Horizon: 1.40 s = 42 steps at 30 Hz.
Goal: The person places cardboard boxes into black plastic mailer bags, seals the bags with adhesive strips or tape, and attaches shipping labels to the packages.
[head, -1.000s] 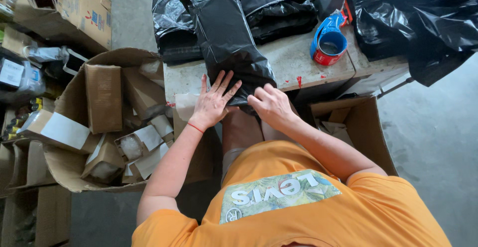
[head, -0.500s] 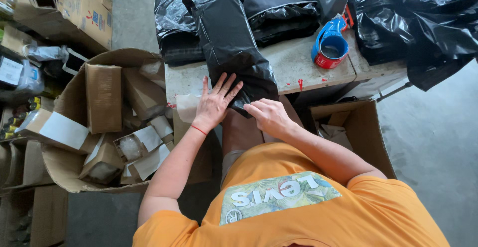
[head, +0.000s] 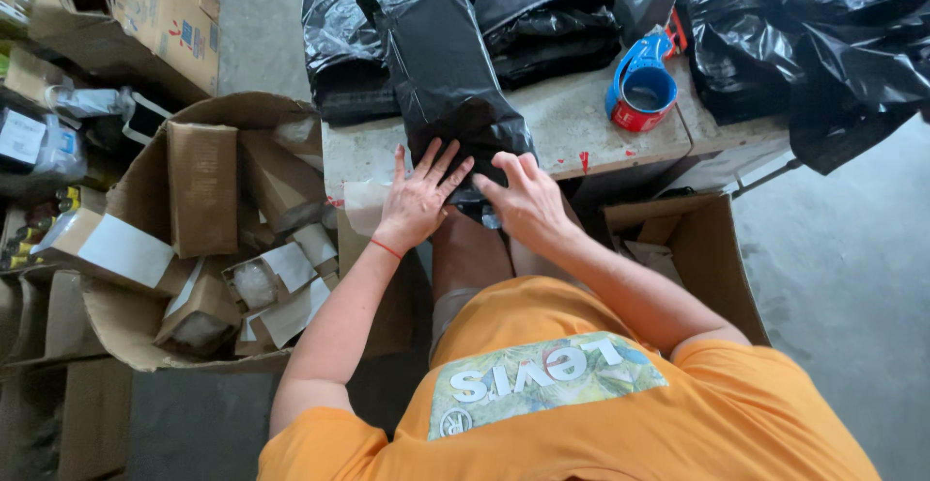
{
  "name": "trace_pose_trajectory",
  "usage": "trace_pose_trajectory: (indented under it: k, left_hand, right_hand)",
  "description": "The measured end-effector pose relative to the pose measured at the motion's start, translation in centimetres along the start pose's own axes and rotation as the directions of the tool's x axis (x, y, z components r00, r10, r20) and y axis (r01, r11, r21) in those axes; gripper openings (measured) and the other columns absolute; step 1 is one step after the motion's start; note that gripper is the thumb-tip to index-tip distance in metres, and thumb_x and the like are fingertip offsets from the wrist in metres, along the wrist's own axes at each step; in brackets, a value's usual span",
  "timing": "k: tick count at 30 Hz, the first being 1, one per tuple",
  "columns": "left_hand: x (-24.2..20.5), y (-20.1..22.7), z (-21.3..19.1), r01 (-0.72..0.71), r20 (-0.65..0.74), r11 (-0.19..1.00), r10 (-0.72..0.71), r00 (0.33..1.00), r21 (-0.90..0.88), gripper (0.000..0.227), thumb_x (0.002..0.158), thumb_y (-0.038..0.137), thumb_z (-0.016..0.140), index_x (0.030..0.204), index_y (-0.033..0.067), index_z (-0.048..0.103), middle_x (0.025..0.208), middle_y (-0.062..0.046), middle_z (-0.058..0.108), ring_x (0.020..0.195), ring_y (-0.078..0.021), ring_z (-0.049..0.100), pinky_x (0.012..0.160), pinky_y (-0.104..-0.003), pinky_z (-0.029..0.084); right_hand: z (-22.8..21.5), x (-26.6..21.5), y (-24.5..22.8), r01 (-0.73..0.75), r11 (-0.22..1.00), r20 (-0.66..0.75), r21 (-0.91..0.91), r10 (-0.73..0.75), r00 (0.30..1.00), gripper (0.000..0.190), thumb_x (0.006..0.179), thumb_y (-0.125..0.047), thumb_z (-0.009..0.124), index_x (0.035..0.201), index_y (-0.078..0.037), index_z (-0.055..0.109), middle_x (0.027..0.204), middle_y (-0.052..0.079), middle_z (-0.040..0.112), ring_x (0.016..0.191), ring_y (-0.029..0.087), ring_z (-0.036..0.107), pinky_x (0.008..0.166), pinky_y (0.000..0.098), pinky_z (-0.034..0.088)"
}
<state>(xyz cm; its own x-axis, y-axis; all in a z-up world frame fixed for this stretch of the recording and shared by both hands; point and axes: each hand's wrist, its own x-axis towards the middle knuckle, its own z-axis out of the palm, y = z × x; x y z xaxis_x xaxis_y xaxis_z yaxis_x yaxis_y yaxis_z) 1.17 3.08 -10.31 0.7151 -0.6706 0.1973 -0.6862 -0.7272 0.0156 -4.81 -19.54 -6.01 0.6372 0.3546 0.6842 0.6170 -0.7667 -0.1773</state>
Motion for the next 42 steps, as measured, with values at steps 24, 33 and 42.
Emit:
trace_pose_trajectory:
  k: [24, 33, 42]
  left_hand:
    - [0.1, 0.0, -0.2, -0.011, 0.005, 1.0, 0.011, 1.0, 0.002, 0.106, 0.062, 0.039, 0.09, 0.156, 0.0299, 0.042, 0.166, -0.005, 0.031, 0.154, -0.0304, 0.025, 0.119, -0.074, 0.014]
    - [0.1, 0.6, -1.3, -0.009, 0.02, 1.0, 0.009, 1.0, 0.009, 0.111, 0.059, 0.035, 0.091, 0.157, 0.0343, 0.038, 0.165, -0.005, 0.033, 0.153, -0.0299, 0.028, 0.118, -0.074, 0.016]
    - [0.0, 0.6, -0.5, -0.026, -0.077, 0.999, 0.03, 0.997, 0.047, 0.103, 0.066, 0.039, 0.09, 0.155, 0.0365, 0.038, 0.163, -0.003, 0.034, 0.151, -0.0286, 0.03, 0.117, -0.074, 0.017]
  right_hand:
    - [2.2, -1.0, 0.1, -0.099, 0.993, 0.109, 0.065, 0.092, 0.99, 0.06, 0.082, -0.019, 0.074, 0.136, -0.002, 0.056, 0.086, 0.01, 0.06, 0.073, 0.027, 0.063, 0.058, 0.0388, 0.05]
    - [3.8, -3.2, 2.2, 0.1, 0.99, 0.023, 0.097, -0.102, 0.994, 0.033, 0.073, 0.0, 0.068, 0.105, -0.007, 0.064, 0.089, 0.006, 0.062, 0.079, 0.026, 0.062, 0.071, 0.0386, 0.054]
    - [4.3, -3.4, 1.7, 0.021, 0.992, 0.114, 0.127, -0.036, 0.993, 0.022, 0.077, -0.004, 0.069, 0.098, -0.008, 0.065, 0.085, 0.007, 0.062, 0.078, 0.028, 0.064, 0.066, 0.0404, 0.053]
